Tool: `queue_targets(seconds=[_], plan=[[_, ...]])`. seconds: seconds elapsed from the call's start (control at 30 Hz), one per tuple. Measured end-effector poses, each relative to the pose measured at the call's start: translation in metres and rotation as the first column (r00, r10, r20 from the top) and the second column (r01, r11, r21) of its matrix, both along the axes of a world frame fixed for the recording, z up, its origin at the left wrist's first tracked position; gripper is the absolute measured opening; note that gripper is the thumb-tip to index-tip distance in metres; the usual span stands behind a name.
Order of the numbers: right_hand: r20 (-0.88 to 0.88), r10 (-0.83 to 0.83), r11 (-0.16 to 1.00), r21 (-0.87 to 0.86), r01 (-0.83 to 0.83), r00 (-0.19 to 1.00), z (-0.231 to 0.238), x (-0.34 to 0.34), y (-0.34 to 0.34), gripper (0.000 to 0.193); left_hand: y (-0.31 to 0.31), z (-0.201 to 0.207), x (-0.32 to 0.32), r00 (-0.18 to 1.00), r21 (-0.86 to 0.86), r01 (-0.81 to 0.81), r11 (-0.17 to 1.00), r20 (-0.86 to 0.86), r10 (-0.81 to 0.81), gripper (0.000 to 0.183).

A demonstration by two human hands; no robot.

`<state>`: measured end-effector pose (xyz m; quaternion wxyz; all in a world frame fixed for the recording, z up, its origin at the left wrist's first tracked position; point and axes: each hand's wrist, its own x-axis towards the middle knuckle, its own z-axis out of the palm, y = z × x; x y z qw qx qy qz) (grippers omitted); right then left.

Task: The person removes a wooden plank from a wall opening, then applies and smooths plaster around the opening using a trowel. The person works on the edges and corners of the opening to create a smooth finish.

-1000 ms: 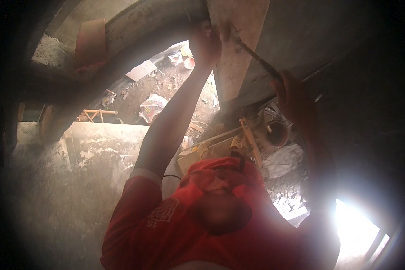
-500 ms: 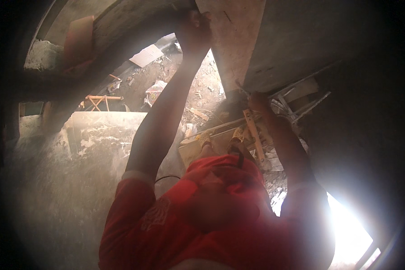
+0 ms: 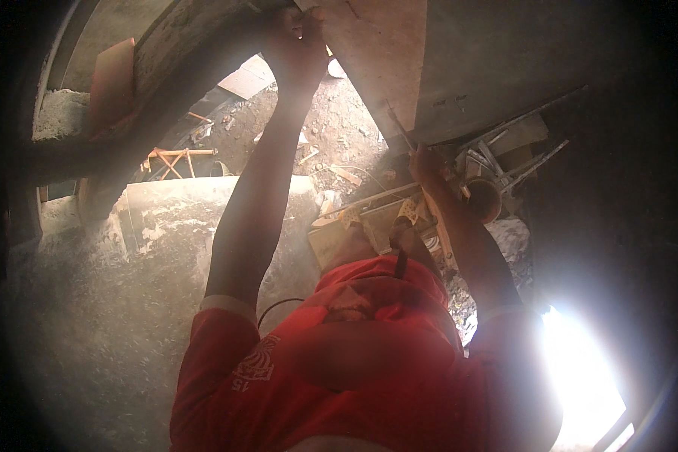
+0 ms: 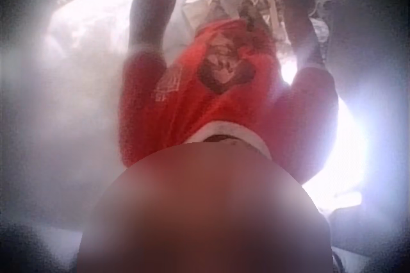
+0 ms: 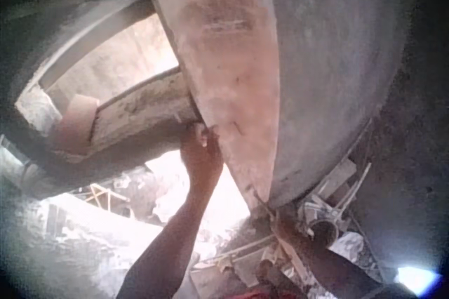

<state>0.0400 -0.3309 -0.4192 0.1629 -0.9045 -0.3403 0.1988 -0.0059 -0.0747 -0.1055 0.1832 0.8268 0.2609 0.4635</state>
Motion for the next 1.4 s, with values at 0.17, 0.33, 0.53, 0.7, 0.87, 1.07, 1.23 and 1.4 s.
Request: queue_targets(seconds=[0.17, 0.33, 0.53, 0.7, 0.87, 1.07, 1.23, 1.4], plan=[[0.024, -0.036, 0.999, -0.002, 0.036, 0.999, 0.001, -0.017, 0.0, 0.043, -0.001, 0.003, -0.001, 0.996, -0.062, 0.073, 0.995, 0.058, -0.07, 0.022], [0.221, -0.082, 0.988, 0.146, 0.05, 0.972, 0.002, -0.05, -0.018, 0.039, -0.006, 0.013, -0.004, 0.994, -0.204, 0.109, 0.973, -0.01, -0.113, 0.023], [-0.02, -0.146, 0.986, -0.078, 0.144, 0.989, -0.001, -0.051, -0.03, 0.041, -0.012, 0.017, -0.006, 0.989, -0.17, 0.122, 0.978, 0.099, -0.107, 0.019], [0.289, -0.071, 0.997, 0.005, 0.073, 0.955, -0.022, -0.045, -0.019, 0.04, -0.008, 0.017, -0.009, 0.985, -0.264, 0.171, 0.949, 0.081, -0.155, 0.027], [-0.107, 0.191, 0.846, -0.486, -0.219, 0.976, -0.044, 0.004, 0.015, 0.033, 0.0, 0.014, -0.004, 0.968, -0.42, 0.249, 0.873, 0.146, -0.205, 0.029], [-0.088, 0.114, 0.97, -0.205, -0.13, 0.99, 0.03, 0.015, -0.025, 0.04, 0.0, 0.012, -0.01, 0.96, -0.389, 0.273, 0.88, 0.053, -0.275, 0.037], [0.174, 0.188, 0.975, -0.154, -0.162, 0.967, 0.216, 0.024, -0.091, 0.04, 0.001, 0.008, -0.007, 0.961, -0.415, 0.254, 0.874, 0.01, -0.275, 0.035], [-0.064, -0.198, 0.961, 0.184, 0.206, 0.978, 0.436, 0.027, -0.09, 0.028, 0.002, 0.003, -0.003, 0.944, -0.344, 0.331, 0.879, 0.12, -0.308, 0.032]])
